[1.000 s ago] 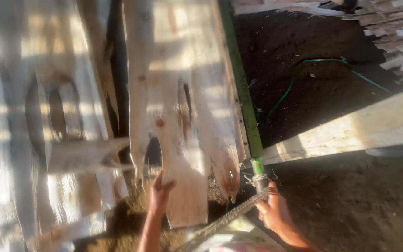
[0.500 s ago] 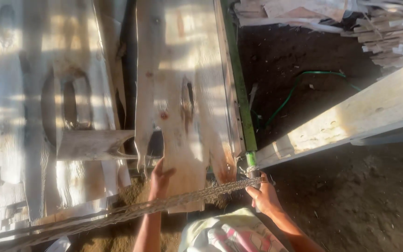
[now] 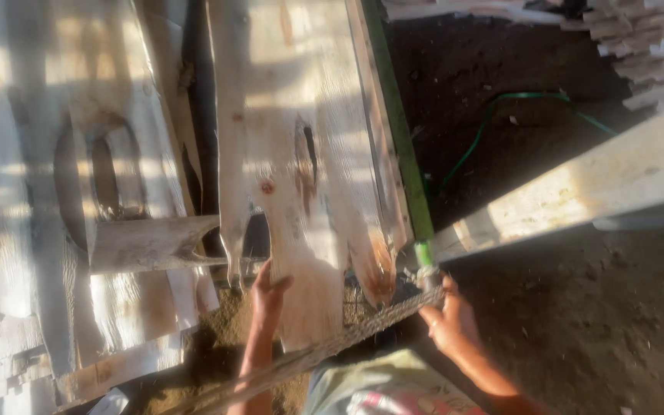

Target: Sort and organize thin wood veneer strips at a woodworking station.

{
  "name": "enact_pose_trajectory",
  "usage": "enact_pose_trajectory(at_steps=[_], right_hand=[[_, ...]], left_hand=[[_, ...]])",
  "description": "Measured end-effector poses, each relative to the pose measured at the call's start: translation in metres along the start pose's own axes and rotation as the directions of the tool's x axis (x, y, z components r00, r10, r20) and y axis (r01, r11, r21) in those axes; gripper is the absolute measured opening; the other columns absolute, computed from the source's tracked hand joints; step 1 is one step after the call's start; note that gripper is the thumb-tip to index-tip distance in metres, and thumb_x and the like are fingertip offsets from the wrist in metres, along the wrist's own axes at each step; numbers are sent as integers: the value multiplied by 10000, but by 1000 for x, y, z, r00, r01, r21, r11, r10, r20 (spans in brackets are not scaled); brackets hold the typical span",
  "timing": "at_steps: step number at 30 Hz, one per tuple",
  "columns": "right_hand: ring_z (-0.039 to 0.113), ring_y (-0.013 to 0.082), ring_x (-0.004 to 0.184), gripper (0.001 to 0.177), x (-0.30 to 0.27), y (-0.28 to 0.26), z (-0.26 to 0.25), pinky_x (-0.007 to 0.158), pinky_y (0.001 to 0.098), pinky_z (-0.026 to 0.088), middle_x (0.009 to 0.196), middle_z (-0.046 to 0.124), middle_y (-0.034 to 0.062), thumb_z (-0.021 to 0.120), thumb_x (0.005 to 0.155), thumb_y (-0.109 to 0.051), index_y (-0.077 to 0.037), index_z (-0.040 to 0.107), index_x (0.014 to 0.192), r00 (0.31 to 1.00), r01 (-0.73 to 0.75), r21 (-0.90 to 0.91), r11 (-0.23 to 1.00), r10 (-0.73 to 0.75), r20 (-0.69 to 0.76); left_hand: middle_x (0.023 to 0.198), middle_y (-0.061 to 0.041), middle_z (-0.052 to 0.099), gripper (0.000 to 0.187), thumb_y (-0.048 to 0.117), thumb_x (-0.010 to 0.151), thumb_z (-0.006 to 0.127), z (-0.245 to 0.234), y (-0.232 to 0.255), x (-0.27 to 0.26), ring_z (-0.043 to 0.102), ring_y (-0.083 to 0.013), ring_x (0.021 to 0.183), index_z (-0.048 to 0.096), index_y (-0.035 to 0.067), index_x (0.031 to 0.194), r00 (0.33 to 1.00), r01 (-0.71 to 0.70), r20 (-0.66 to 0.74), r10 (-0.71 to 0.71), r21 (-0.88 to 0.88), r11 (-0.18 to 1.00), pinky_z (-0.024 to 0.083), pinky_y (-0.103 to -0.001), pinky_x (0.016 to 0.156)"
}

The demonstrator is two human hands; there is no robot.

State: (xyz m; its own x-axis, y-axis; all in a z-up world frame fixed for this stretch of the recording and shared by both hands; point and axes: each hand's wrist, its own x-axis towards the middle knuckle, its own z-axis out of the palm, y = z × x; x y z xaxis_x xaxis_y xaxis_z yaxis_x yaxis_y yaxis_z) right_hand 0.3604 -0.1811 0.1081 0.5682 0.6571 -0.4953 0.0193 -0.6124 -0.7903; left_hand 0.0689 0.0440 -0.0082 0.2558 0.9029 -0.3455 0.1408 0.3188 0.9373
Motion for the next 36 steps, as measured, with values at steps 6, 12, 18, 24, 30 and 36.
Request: enact_pose_trajectory(at_steps=[6,12,18,24,30,36], right_hand=[[673,390,699,603,59,125,41,623,482,529,850,704,181,716,833,-190,-131,436,1365,963,155,-370,916,-223,-149],[608,274,532,483,40,75,23,496,426,493,717,645,132,696,857,-165,-141,496,1296,986,138,-94,986,-146,-83],[548,178,395,480,3,12,-5,369,354,442,616,601,93,710,844,-148,-119,499,1274,999,-39,-36,999,40,28],[563,171,425,432,-8,-14,-25,401,334,459,706,638,85,715,863,-154,-50,528,1238,997,17,56,998,-21,76],[649,175,757,531,51,84,-38,638,333,542,964,674,122,586,949,-286,-14,539,1402,951,-1,635,772,-195,239],[655,260,1126,511,234,207,41,912,394,552,1226,702,143,518,989,-308,-33,525,1421,958,-19,682,731,-182,221]], left_hand=[[1416,-175,589,752,25,848,694,5,-19,-3,628,-281,1231,381,29,1531,1000,12,5,-12,9,1000,545,-401,1036],[1370,-190,656,744,0,813,683,2,2,-15,663,-292,1193,452,34,1519,999,-36,29,37,-23,999,576,-398,1009],[1307,-172,660,727,8,827,717,-5,-1,-13,674,-256,1078,446,20,1502,995,-69,-56,79,156,985,596,-361,899],[1166,-150,721,629,103,884,686,23,22,-41,666,-335,828,468,72,1473,946,112,-308,95,590,800,582,-437,716],[1353,-166,601,592,195,918,742,142,10,6,543,-338,1252,506,67,1446,771,-422,-6,637,745,517,433,-498,1079],[1663,-202,154,774,454,991,517,232,44,65,79,-437,1529,198,90,1594,968,-228,137,212,835,501,52,-664,1219]])
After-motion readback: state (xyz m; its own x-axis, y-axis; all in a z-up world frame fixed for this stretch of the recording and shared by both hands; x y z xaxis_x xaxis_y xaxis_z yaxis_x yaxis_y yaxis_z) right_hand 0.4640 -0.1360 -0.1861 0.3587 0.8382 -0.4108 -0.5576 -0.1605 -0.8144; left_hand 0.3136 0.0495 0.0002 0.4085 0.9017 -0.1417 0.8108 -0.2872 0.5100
